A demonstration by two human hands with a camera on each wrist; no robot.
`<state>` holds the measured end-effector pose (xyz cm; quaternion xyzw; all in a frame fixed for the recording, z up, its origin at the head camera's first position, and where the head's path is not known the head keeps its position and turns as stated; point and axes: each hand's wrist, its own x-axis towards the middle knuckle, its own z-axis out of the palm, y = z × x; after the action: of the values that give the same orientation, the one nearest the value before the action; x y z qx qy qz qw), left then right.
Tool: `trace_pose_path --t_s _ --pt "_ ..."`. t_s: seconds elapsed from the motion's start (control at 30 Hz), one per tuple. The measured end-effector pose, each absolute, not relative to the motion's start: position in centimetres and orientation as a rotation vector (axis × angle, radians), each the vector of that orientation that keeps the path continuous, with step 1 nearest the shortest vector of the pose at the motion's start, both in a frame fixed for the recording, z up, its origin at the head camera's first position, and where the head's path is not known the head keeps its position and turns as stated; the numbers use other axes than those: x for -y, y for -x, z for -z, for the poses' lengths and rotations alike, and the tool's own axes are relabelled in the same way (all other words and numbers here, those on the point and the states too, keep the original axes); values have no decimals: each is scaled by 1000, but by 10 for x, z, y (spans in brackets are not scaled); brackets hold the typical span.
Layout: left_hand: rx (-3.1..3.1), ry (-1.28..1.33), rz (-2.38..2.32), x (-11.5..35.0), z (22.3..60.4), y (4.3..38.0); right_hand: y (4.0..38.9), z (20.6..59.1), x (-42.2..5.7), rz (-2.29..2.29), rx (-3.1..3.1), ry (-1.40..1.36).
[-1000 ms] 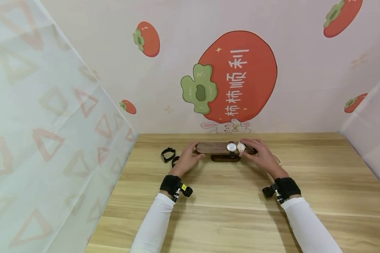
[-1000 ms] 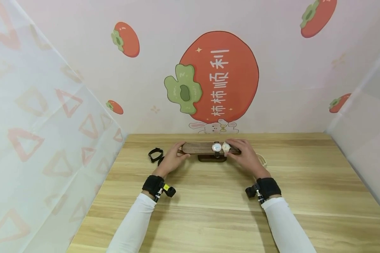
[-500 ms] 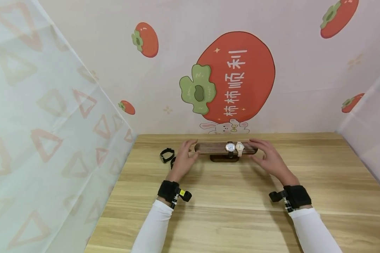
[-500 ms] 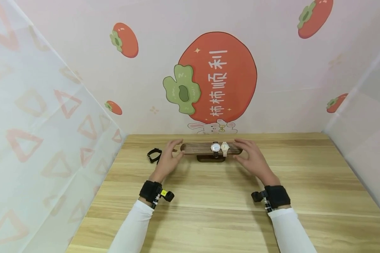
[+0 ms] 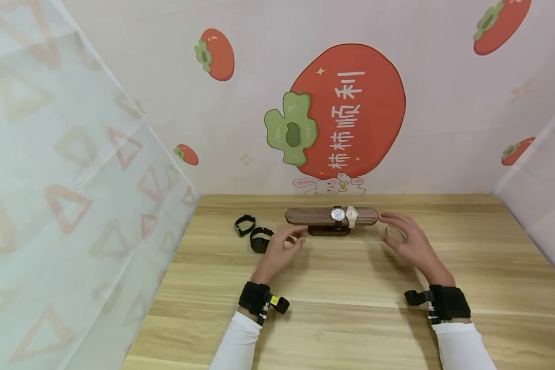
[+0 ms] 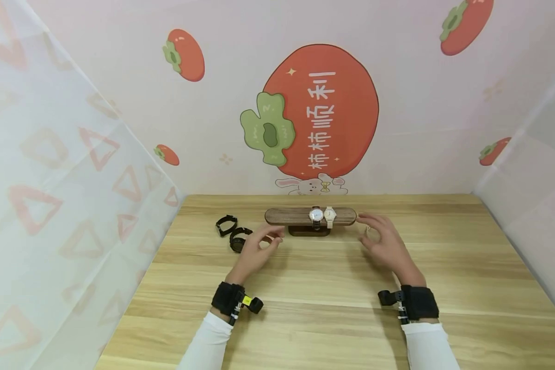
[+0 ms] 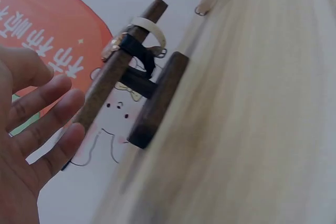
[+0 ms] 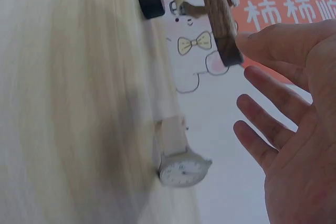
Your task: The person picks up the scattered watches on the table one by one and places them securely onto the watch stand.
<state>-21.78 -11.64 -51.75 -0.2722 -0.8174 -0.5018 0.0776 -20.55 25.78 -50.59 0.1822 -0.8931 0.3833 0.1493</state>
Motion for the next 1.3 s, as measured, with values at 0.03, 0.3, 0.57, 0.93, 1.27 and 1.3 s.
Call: trace_pose_path --t_s 0.03,0.3,0.57,0.93,1.27,1.3 --pt "2455 812 1536 116 520 216 205 506 -259 -1110 2574 -516" --pt "2488 712 1723 115 538 209 202 510 -272 -1106 2606 -501" --pt "2496 666 1811 114 547 206 199 520 -286 -1102 2701 -475" --pt "2516 672 1805 112 558 202 196 527 -293 -1005 2788 -407" --pt "2530 672 1818 110 559 204 197 529 -292 -864 2786 -392" --pt "2534 673 1821 109 559 203 196 529 -292 -863 2789 -387"
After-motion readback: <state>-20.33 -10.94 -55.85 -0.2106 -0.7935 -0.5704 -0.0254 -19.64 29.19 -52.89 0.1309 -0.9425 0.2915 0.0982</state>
